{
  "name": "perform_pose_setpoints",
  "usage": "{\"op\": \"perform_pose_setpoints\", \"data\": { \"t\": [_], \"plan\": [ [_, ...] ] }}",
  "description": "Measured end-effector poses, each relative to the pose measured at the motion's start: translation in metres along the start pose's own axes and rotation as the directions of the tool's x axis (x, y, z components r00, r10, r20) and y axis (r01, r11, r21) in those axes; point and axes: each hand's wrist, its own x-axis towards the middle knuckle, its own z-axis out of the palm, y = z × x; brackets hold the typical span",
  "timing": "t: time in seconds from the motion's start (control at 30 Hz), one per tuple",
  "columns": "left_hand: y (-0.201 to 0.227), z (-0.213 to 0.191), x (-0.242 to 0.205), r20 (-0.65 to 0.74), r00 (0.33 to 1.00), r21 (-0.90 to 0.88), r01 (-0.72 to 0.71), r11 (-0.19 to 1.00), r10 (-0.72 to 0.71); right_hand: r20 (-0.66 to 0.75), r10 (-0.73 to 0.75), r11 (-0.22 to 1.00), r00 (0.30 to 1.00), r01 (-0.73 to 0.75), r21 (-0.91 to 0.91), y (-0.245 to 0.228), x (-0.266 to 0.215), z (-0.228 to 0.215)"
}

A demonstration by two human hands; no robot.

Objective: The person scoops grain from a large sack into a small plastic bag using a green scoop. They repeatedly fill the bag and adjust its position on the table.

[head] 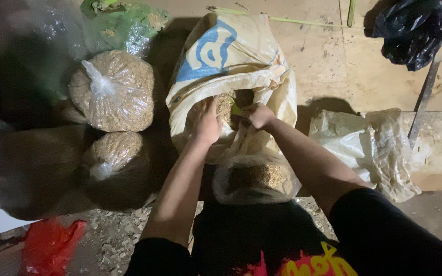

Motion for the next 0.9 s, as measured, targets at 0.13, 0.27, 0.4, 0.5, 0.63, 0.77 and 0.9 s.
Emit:
{"op": "perform_pose_setpoints", "data": {
  "t": [0.13,0.27,0.4,0.5,0.63,0.77,0.9],
  "plan": [
    [0.017,-0.029,-0.007,0.112,0.977,-0.226,0.205,0.953,-0.183,-0.046,-0.202,0.959,0.978,0.187,-0.214,-0.024,-0.031,-0.038],
    [0.036,-0.041,-0.015,0.106,0.962,-0.402,0.272,0.874,-0.251,-0.031,0.081,0.997,0.996,-0.081,0.01,-0.059,-0.073,-0.078],
    [0.049,-0.043,-0.026,0.068,0.971,-0.529,0.231,0.816,-0.231,0.014,0.184,0.975,0.983,-0.185,0.121,-0.091,-0.121,-0.111],
    [0.054,-0.044,-0.039,0.036,0.98,-0.518,0.184,0.835,-0.193,0.011,0.118,0.98,0.993,-0.118,0.162,-0.101,-0.154,-0.125],
    [0.055,-0.049,-0.067,-0.073,0.992,-0.496,0.052,0.867,-0.102,0.036,0.09,0.976,0.995,-0.095,0.198,-0.098,-0.199,-0.133],
    [0.05,-0.056,-0.106,-0.141,0.972,-0.514,0.088,0.853,-0.185,0.042,0.242,0.97,0.969,-0.242,0.013,-0.097,-0.247,-0.129],
    [0.042,-0.037,-0.158,-0.061,0.934,-0.555,0.262,0.789,-0.353,0.187,0.216,0.973,0.958,-0.226,0.038,-0.098,-0.283,-0.119]
  ]
}}
